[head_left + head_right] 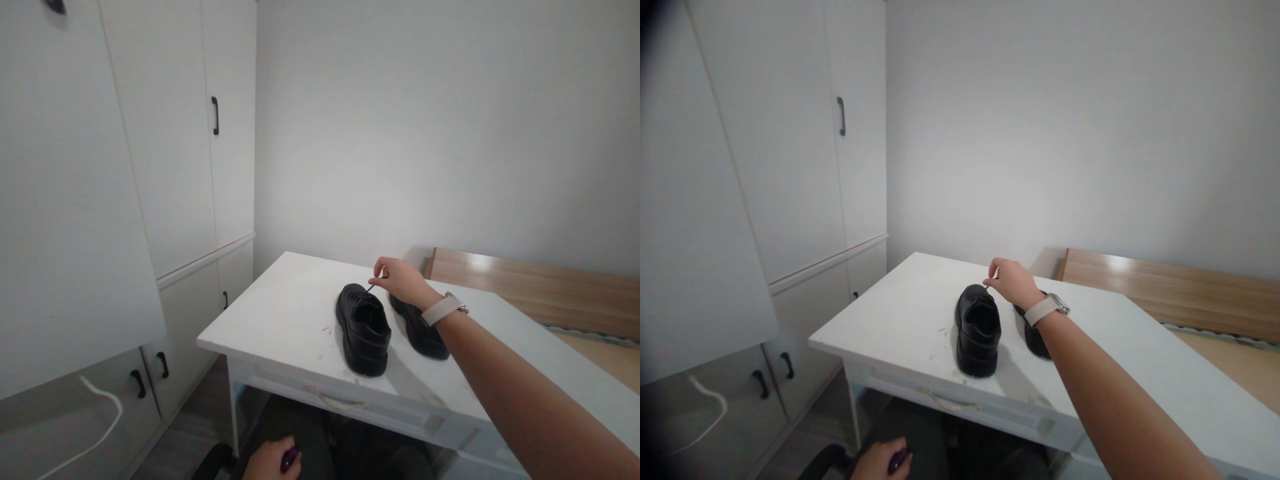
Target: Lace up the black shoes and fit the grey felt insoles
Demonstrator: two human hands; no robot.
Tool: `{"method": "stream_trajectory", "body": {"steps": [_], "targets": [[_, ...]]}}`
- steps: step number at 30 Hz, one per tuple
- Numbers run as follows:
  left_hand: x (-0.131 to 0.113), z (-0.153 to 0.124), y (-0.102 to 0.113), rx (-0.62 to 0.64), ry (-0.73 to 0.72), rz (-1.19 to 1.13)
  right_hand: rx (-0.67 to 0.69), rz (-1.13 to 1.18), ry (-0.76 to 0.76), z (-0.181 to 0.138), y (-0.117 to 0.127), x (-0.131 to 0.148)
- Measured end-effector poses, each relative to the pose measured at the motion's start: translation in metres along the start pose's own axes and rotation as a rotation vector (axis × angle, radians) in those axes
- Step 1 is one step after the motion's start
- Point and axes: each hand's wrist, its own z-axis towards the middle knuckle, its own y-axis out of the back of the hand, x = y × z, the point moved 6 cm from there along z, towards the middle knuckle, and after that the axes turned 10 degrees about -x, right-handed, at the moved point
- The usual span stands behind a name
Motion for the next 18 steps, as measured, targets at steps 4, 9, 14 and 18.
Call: {"method": "stream_trajectory", "body": {"steps": [4,9,14,18], "targets": [[-0.002,-0.001,0.002,-0.002,-0.004,-0.023,0.035,-0.194,0.154,-0.003,0.003,0.022],[-0.005,-0.003,0.007,-0.010,-0.007,-0.042,0.211,-0.222,0.385,-0.015,-0.016,0.054],[-0.004,-0.002,0.006,-0.007,-0.001,-0.036,0.311,-0.219,0.379,-0.016,-0.031,0.053],[-0.002,-0.001,0.002,-0.002,0.003,-0.033,0.310,-0.179,0.345,-0.016,-0.030,0.048]]}}
